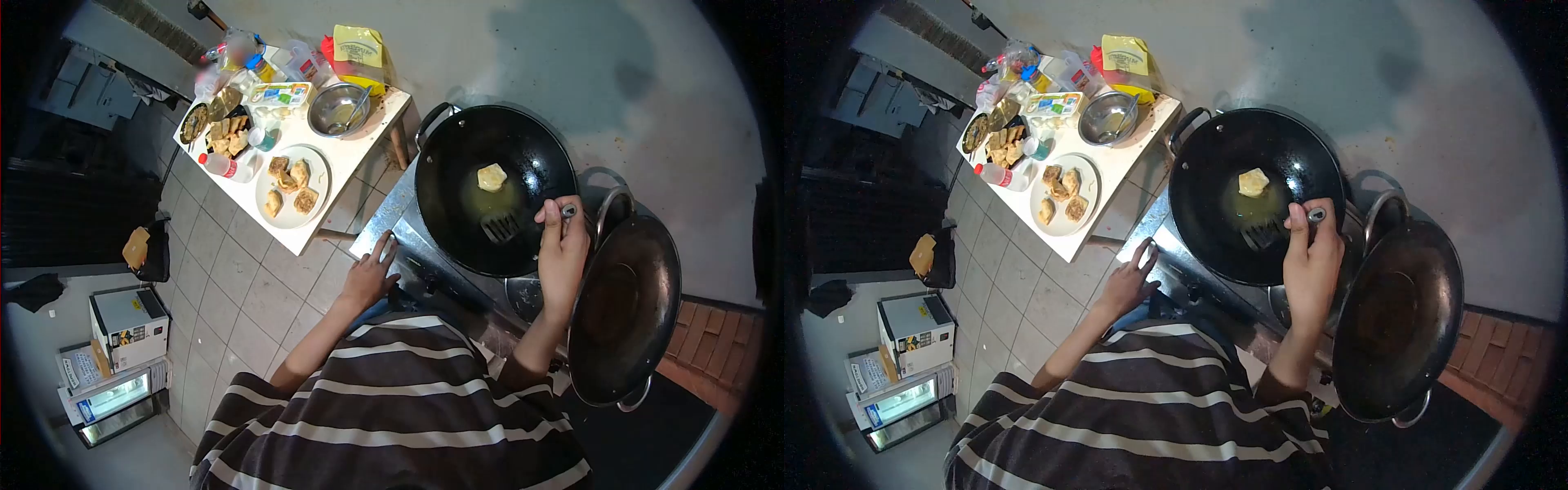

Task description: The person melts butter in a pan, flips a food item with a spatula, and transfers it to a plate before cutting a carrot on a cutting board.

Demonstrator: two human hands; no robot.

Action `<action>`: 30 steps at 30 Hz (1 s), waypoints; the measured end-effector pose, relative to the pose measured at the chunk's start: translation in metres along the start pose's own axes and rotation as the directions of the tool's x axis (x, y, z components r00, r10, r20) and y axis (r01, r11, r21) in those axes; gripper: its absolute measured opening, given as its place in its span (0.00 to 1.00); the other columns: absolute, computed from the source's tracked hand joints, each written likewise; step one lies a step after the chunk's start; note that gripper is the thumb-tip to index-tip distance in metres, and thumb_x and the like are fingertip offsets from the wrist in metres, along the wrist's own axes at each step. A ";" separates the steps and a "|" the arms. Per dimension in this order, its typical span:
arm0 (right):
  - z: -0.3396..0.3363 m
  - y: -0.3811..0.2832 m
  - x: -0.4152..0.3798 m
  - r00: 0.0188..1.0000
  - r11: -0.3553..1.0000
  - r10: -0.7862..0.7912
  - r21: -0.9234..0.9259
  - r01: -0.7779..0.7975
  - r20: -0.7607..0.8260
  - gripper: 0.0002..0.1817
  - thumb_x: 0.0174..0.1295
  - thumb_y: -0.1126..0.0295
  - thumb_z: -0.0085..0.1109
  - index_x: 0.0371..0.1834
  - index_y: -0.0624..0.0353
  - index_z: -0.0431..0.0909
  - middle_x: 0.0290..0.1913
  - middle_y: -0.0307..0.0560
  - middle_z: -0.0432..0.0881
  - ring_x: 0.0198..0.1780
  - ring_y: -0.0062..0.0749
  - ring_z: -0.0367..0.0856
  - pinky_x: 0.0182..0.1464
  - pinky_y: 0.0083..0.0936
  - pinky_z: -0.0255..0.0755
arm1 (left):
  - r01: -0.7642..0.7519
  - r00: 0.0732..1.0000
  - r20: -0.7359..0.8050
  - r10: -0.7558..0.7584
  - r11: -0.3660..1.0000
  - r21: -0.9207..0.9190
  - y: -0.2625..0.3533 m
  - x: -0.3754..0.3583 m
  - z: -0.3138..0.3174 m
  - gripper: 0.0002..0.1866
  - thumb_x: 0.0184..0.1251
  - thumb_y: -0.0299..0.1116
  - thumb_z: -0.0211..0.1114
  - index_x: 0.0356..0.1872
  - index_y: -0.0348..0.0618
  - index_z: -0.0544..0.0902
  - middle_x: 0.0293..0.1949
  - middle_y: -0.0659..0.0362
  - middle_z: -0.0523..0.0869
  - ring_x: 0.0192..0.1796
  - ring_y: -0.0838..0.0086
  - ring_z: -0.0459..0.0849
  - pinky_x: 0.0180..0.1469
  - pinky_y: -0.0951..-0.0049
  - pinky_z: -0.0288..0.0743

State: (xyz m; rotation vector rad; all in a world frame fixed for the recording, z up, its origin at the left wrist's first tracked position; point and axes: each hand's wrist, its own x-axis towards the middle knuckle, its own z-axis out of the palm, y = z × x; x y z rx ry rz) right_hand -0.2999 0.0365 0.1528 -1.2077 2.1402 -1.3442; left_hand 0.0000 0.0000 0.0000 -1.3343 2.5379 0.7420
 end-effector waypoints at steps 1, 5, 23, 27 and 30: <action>0.001 -0.003 0.000 1.000 0.999 0.013 0.036 -0.012 -0.019 0.13 0.73 0.63 0.54 0.37 0.63 0.70 0.28 0.46 0.80 0.30 0.34 0.78 0.37 0.29 0.69 | 0.016 1.000 0.003 -0.016 1.000 -0.005 0.001 0.000 -0.002 0.41 0.62 0.43 0.68 0.74 0.45 0.61 0.79 0.55 0.49 0.57 0.48 0.81 0.58 0.54 0.77; -0.005 -0.003 -0.003 0.995 0.997 -0.059 0.043 0.063 -0.085 0.13 0.74 0.63 0.53 0.37 0.63 0.70 0.27 0.47 0.80 0.28 0.37 0.78 0.35 0.31 0.69 | 0.036 0.998 -0.043 -0.036 0.999 0.014 0.007 0.000 0.005 0.40 0.62 0.43 0.68 0.74 0.43 0.62 0.79 0.57 0.49 0.54 0.49 0.82 0.56 0.54 0.79; 0.003 0.004 -0.004 0.996 0.999 -0.053 -0.012 0.053 -0.069 0.14 0.74 0.61 0.53 0.38 0.63 0.70 0.27 0.47 0.80 0.30 0.33 0.79 0.37 0.30 0.70 | 0.029 0.993 -0.114 -0.023 0.998 0.053 0.006 -0.002 0.012 0.40 0.61 0.44 0.69 0.73 0.41 0.64 0.79 0.58 0.50 0.50 0.51 0.85 0.51 0.58 0.81; 0.004 0.006 -0.007 0.998 0.999 0.048 0.028 -0.047 -0.039 0.13 0.74 0.62 0.53 0.38 0.63 0.70 0.28 0.48 0.80 0.31 0.34 0.79 0.39 0.29 0.71 | 0.031 0.996 -0.085 -0.029 0.999 0.030 0.008 -0.001 0.009 0.40 0.62 0.44 0.68 0.73 0.42 0.63 0.79 0.56 0.49 0.52 0.50 0.84 0.52 0.57 0.81; 0.002 0.008 -0.008 0.997 0.994 0.037 0.104 -0.030 -0.064 0.13 0.75 0.63 0.52 0.38 0.62 0.70 0.28 0.48 0.80 0.31 0.34 0.79 0.38 0.29 0.71 | 0.034 0.996 -0.079 -0.032 0.999 0.029 0.009 -0.002 0.008 0.40 0.63 0.43 0.67 0.74 0.42 0.61 0.79 0.55 0.49 0.53 0.48 0.84 0.52 0.56 0.82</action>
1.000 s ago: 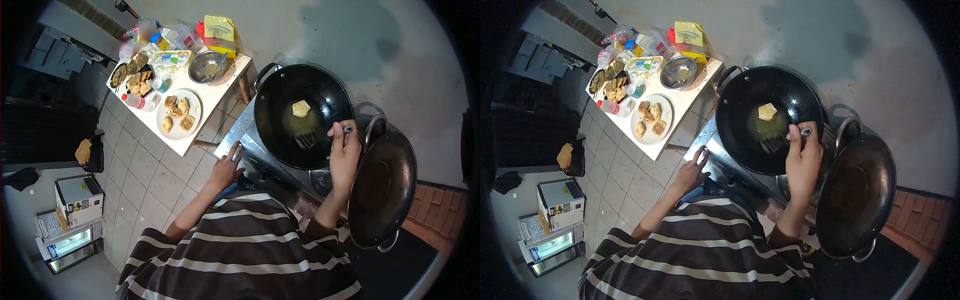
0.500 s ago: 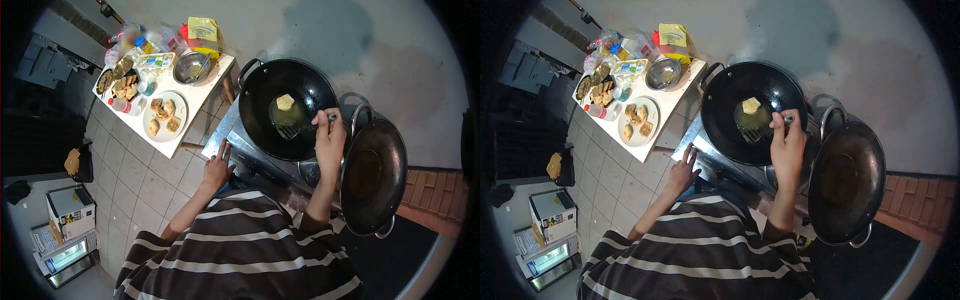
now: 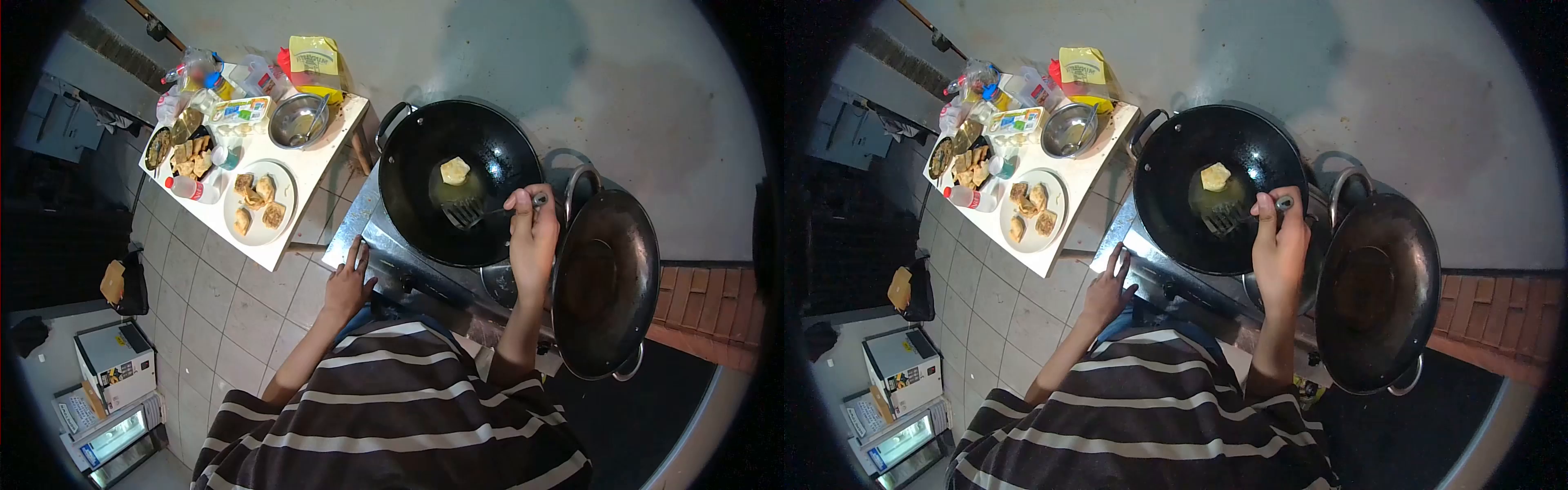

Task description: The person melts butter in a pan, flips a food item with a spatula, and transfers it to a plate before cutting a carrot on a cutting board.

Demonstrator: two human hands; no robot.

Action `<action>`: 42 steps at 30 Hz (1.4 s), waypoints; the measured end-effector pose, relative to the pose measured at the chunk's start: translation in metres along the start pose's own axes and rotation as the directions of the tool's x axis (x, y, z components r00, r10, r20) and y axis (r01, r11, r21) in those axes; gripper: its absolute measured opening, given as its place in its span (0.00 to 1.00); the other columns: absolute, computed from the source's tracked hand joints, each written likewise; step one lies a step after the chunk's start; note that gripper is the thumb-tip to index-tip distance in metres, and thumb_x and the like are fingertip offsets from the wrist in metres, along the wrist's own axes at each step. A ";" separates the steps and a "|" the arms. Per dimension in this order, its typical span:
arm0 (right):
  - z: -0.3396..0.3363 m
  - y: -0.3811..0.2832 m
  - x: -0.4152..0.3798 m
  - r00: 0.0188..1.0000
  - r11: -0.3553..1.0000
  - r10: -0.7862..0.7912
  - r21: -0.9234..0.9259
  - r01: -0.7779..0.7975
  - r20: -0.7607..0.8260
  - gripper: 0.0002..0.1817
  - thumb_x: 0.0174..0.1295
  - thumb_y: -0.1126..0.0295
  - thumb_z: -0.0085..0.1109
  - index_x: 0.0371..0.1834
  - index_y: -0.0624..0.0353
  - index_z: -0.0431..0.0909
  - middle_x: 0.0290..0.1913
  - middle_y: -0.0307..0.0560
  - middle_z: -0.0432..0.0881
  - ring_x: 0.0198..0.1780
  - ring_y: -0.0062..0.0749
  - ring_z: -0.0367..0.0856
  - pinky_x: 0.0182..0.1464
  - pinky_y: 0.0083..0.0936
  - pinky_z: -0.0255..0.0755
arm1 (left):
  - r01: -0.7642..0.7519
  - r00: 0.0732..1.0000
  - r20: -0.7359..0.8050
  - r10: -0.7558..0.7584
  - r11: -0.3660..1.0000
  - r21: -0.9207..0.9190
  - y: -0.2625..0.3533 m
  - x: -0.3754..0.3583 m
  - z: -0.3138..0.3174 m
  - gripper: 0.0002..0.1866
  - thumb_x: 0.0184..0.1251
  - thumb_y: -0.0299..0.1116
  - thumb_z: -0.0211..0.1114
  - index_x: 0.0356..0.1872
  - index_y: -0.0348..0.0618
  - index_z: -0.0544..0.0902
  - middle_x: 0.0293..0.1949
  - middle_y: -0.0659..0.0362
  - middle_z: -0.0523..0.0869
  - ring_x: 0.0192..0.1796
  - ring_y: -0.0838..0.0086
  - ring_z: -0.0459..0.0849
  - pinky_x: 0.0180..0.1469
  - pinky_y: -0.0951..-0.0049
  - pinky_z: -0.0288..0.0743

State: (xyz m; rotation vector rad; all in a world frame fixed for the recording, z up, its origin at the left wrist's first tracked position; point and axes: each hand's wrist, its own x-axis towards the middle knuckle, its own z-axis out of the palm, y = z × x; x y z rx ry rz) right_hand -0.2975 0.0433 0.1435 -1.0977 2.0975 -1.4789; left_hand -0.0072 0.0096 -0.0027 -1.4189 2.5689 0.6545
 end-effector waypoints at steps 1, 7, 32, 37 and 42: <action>-0.001 0.001 0.000 0.999 0.998 -0.026 0.048 0.028 -0.029 0.13 0.75 0.63 0.52 0.39 0.62 0.70 0.28 0.48 0.79 0.30 0.34 0.79 0.38 0.29 0.71 | 0.000 1.000 -0.006 0.000 1.000 0.006 0.000 0.000 -0.001 0.40 0.63 0.43 0.68 0.74 0.42 0.61 0.79 0.54 0.49 0.53 0.48 0.84 0.52 0.56 0.82; 0.000 -0.006 -0.001 1.000 0.998 0.015 -0.068 -0.014 0.019 0.12 0.74 0.63 0.52 0.38 0.62 0.70 0.28 0.47 0.79 0.30 0.31 0.78 0.38 0.28 0.71 | -0.035 0.998 -0.043 0.034 0.999 -0.013 0.000 -0.001 -0.005 0.41 0.63 0.43 0.67 0.74 0.42 0.61 0.79 0.54 0.49 0.52 0.47 0.84 0.52 0.56 0.82; -0.013 0.001 0.000 0.998 0.999 -0.036 -0.028 0.038 0.058 0.12 0.73 0.65 0.54 0.40 0.64 0.71 0.28 0.50 0.81 0.31 0.35 0.82 0.37 0.28 0.72 | -0.043 0.997 -0.065 0.037 0.995 -0.091 -0.002 0.001 0.006 0.39 0.63 0.40 0.68 0.73 0.37 0.63 0.79 0.52 0.49 0.54 0.46 0.83 0.55 0.56 0.79; -0.015 -0.002 -0.002 0.999 1.000 0.000 -0.004 0.000 0.049 0.12 0.73 0.64 0.53 0.40 0.63 0.71 0.28 0.50 0.81 0.31 0.37 0.82 0.37 0.31 0.72 | -0.018 0.999 -0.033 0.015 0.996 -0.090 0.005 0.000 -0.003 0.39 0.63 0.40 0.68 0.72 0.36 0.63 0.78 0.51 0.49 0.54 0.47 0.83 0.55 0.56 0.79; -0.021 -0.009 -0.003 0.999 0.999 -0.033 -0.001 0.033 0.039 0.12 0.73 0.63 0.54 0.42 0.62 0.71 0.30 0.51 0.82 0.32 0.40 0.83 0.37 0.31 0.73 | -0.062 0.994 -0.094 0.052 0.993 -0.104 0.003 0.001 0.000 0.38 0.63 0.40 0.67 0.71 0.33 0.64 0.78 0.49 0.50 0.53 0.47 0.83 0.55 0.56 0.79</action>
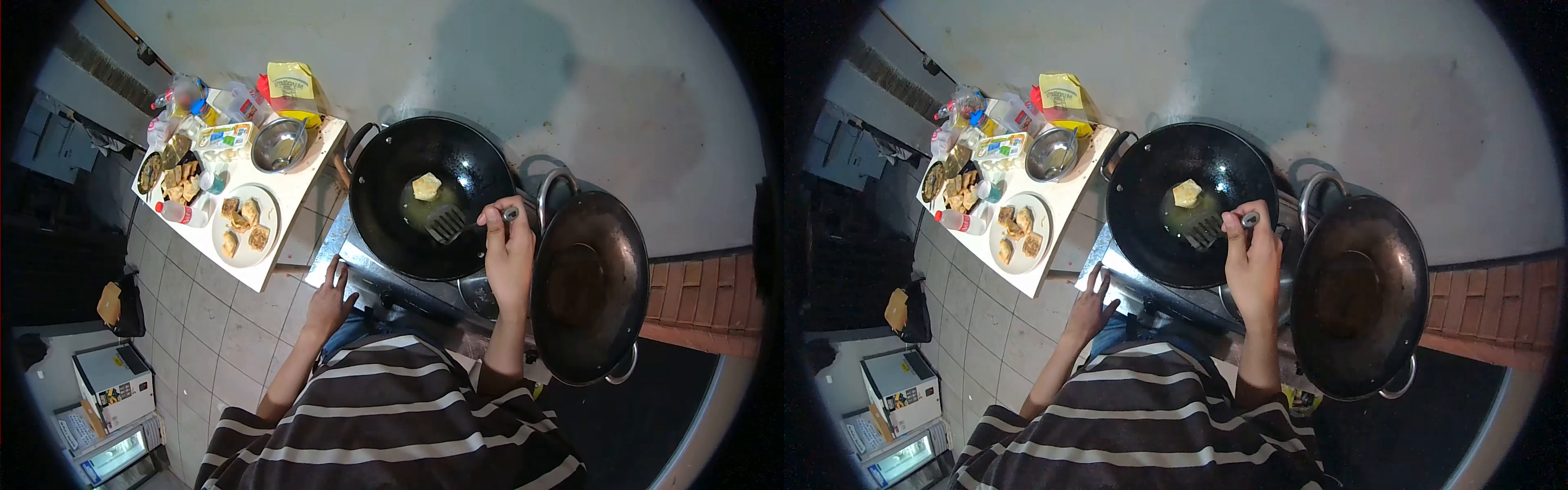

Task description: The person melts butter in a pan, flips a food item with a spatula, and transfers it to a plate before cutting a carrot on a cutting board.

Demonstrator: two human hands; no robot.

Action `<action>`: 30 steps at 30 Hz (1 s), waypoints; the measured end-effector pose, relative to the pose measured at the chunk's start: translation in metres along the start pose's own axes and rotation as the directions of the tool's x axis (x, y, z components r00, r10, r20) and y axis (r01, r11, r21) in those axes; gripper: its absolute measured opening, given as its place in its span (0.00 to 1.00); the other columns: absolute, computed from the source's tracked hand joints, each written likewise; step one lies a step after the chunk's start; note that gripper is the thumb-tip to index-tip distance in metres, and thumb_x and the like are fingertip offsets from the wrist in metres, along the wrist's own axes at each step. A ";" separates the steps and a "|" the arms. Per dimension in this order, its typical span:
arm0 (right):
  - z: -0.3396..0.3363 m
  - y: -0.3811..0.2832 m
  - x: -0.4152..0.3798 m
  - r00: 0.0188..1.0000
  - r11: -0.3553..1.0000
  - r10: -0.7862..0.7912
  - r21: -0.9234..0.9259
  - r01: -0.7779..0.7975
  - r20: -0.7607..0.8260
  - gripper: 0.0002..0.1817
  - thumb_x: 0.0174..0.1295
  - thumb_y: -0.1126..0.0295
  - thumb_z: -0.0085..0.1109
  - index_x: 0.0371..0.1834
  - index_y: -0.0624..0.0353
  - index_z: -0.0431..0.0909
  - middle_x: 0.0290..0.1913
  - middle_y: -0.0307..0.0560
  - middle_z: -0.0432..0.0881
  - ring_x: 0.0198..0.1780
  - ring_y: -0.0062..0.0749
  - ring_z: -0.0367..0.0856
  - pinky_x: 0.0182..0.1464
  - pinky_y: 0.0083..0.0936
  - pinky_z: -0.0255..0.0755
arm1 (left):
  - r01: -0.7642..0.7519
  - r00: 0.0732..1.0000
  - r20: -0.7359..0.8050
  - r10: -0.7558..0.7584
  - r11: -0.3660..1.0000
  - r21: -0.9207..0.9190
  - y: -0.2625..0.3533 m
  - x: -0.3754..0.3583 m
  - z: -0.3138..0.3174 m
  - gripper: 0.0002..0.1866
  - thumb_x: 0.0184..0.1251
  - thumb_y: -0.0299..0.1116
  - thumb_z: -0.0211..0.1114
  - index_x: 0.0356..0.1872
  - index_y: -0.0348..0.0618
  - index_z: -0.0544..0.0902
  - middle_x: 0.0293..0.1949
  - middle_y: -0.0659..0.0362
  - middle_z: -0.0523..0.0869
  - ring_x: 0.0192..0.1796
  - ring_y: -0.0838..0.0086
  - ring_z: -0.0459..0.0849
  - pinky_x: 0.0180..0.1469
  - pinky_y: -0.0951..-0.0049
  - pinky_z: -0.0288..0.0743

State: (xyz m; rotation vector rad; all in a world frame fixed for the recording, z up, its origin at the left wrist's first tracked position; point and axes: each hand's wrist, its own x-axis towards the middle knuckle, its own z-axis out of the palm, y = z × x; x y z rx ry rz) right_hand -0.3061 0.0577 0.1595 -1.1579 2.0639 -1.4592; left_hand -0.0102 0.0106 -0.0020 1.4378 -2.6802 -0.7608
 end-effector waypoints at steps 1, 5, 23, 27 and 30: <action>0.000 0.001 0.000 1.000 1.000 0.000 0.000 0.000 -0.004 0.12 0.73 0.63 0.54 0.42 0.62 0.71 0.30 0.51 0.82 0.32 0.40 0.83 0.37 0.31 0.73 | -0.003 1.000 0.000 0.003 1.000 0.001 0.000 0.000 -0.002 0.38 0.63 0.40 0.67 0.71 0.33 0.64 0.78 0.49 0.50 0.53 0.47 0.83 0.55 0.56 0.79; -0.001 0.004 -0.003 1.000 0.999 -0.006 -0.032 0.005 -0.012 0.12 0.73 0.63 0.54 0.41 0.62 0.71 0.29 0.51 0.82 0.33 0.41 0.84 0.37 0.32 0.73 | 0.007 0.998 0.059 -0.006 1.000 -0.023 -0.003 0.000 -0.002 0.38 0.66 0.40 0.66 0.72 0.35 0.61 0.78 0.49 0.50 0.58 0.45 0.79 0.59 0.54 0.77; 0.005 0.003 -0.005 0.999 1.000 0.026 0.018 -0.026 -0.043 0.12 0.73 0.64 0.54 0.41 0.64 0.71 0.30 0.52 0.82 0.34 0.38 0.84 0.39 0.29 0.74 | -0.027 0.999 0.040 0.028 0.999 -0.022 -0.005 0.003 -0.002 0.39 0.62 0.38 0.69 0.71 0.33 0.63 0.77 0.48 0.50 0.52 0.45 0.83 0.52 0.56 0.80; 0.005 0.007 -0.004 0.998 0.998 0.058 -0.036 -0.058 -0.020 0.11 0.73 0.65 0.54 0.40 0.64 0.71 0.31 0.51 0.83 0.34 0.38 0.84 0.39 0.29 0.74 | -0.013 0.998 0.066 0.013 1.000 -0.002 -0.004 0.002 -0.005 0.39 0.62 0.38 0.69 0.71 0.33 0.63 0.77 0.48 0.49 0.52 0.45 0.83 0.53 0.55 0.80; 0.007 0.004 -0.003 0.997 0.996 0.074 -0.050 -0.074 0.004 0.11 0.73 0.65 0.54 0.40 0.63 0.71 0.31 0.50 0.83 0.34 0.36 0.84 0.39 0.28 0.73 | 0.002 0.994 0.110 -0.001 1.000 -0.007 -0.004 0.003 -0.007 0.40 0.64 0.39 0.67 0.73 0.36 0.59 0.78 0.47 0.47 0.54 0.42 0.82 0.55 0.53 0.80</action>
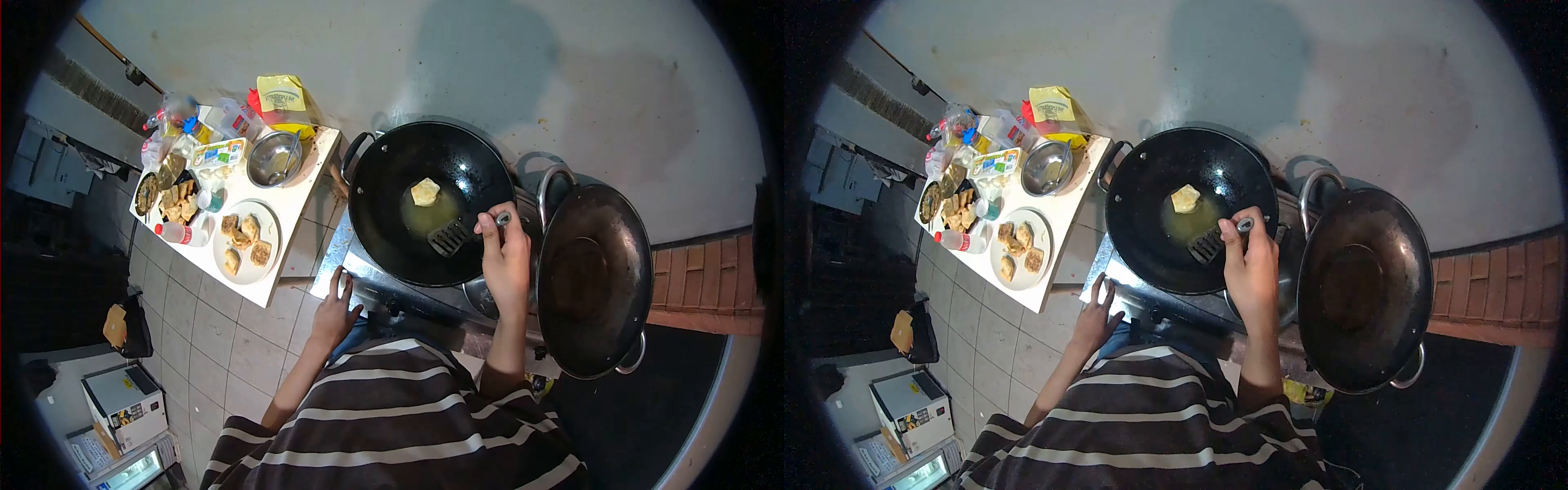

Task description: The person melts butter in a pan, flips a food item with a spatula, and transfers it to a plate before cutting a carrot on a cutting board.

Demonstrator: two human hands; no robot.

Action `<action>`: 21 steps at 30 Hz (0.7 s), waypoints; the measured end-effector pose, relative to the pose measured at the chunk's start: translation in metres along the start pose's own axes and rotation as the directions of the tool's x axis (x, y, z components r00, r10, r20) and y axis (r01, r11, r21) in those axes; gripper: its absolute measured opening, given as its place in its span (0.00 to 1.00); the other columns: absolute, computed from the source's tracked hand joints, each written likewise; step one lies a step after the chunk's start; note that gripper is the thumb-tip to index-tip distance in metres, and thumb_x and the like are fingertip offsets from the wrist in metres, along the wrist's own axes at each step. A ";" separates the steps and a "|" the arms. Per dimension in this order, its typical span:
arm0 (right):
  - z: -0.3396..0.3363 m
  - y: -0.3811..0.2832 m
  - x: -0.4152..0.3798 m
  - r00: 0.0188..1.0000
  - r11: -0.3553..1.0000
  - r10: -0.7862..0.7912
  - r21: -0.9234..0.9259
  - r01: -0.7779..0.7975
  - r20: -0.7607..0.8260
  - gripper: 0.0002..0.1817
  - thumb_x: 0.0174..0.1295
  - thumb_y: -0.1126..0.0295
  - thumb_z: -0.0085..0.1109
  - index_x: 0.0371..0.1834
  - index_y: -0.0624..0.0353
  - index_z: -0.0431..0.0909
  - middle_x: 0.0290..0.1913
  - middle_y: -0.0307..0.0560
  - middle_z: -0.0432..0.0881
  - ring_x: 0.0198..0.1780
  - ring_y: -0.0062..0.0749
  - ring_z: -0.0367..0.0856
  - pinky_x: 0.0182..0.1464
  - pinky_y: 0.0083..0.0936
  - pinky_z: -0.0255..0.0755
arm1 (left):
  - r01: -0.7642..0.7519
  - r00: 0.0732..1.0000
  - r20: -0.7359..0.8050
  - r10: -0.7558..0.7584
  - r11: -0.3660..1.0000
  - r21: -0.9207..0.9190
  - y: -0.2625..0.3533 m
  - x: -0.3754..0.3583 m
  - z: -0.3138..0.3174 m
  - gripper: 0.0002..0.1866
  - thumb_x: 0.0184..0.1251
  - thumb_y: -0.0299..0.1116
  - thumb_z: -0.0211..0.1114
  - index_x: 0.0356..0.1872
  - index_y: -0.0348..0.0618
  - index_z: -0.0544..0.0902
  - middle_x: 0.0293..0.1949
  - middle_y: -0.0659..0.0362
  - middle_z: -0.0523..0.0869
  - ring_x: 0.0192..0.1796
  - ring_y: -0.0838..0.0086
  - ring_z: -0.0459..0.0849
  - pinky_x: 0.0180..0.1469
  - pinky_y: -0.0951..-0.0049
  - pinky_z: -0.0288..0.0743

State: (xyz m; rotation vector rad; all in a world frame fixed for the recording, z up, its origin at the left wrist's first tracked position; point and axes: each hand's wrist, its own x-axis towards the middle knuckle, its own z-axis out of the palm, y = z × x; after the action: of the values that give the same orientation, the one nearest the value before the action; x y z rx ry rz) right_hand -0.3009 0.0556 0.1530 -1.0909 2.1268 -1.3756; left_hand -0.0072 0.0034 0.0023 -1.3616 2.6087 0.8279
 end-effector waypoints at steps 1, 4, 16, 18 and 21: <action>0.001 0.002 0.000 1.000 1.000 0.001 0.000 -0.001 0.001 0.11 0.73 0.65 0.54 0.40 0.63 0.71 0.31 0.50 0.83 0.34 0.36 0.84 0.39 0.28 0.73 | 0.003 1.000 0.031 -0.002 1.000 -0.008 0.000 0.000 -0.001 0.41 0.66 0.39 0.65 0.75 0.38 0.55 0.78 0.45 0.46 0.56 0.40 0.81 0.56 0.51 0.79; 0.004 0.006 0.001 0.999 0.997 -0.016 0.078 0.020 -0.050 0.11 0.73 0.65 0.54 0.40 0.63 0.71 0.30 0.49 0.82 0.34 0.34 0.83 0.39 0.27 0.73 | 0.029 0.997 0.068 -0.028 0.999 -0.015 0.002 0.001 -0.005 0.41 0.66 0.40 0.65 0.76 0.38 0.55 0.78 0.45 0.46 0.56 0.40 0.80 0.57 0.51 0.79; 0.005 0.006 0.004 0.999 0.998 -0.032 0.058 0.033 -0.016 0.10 0.73 0.66 0.54 0.40 0.63 0.71 0.30 0.48 0.82 0.33 0.34 0.82 0.38 0.26 0.73 | 0.059 0.997 0.062 -0.055 0.996 -0.063 0.004 0.001 -0.002 0.40 0.66 0.38 0.65 0.75 0.36 0.56 0.77 0.44 0.47 0.60 0.39 0.78 0.60 0.53 0.77; 0.008 0.006 0.005 0.997 0.995 -0.073 0.067 0.074 -0.017 0.11 0.73 0.66 0.54 0.40 0.63 0.71 0.29 0.49 0.81 0.32 0.34 0.82 0.38 0.27 0.73 | 0.044 0.997 0.058 -0.041 0.998 -0.052 0.002 0.000 -0.003 0.40 0.66 0.38 0.65 0.75 0.37 0.56 0.77 0.44 0.46 0.60 0.39 0.77 0.61 0.52 0.76; 0.008 0.001 0.005 0.997 0.991 -0.062 0.111 0.067 -0.052 0.11 0.73 0.65 0.54 0.39 0.64 0.71 0.28 0.50 0.80 0.31 0.34 0.81 0.37 0.28 0.72 | 0.031 0.998 0.065 -0.027 0.998 -0.057 -0.004 0.001 0.001 0.41 0.66 0.40 0.65 0.76 0.39 0.56 0.77 0.45 0.46 0.62 0.39 0.75 0.63 0.52 0.75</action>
State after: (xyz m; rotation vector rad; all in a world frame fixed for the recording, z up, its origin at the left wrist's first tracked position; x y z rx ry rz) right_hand -0.2987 0.0468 0.1491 -1.1009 2.0354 -1.5471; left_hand -0.0055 0.0014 -0.0006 -1.3600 2.5296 0.9337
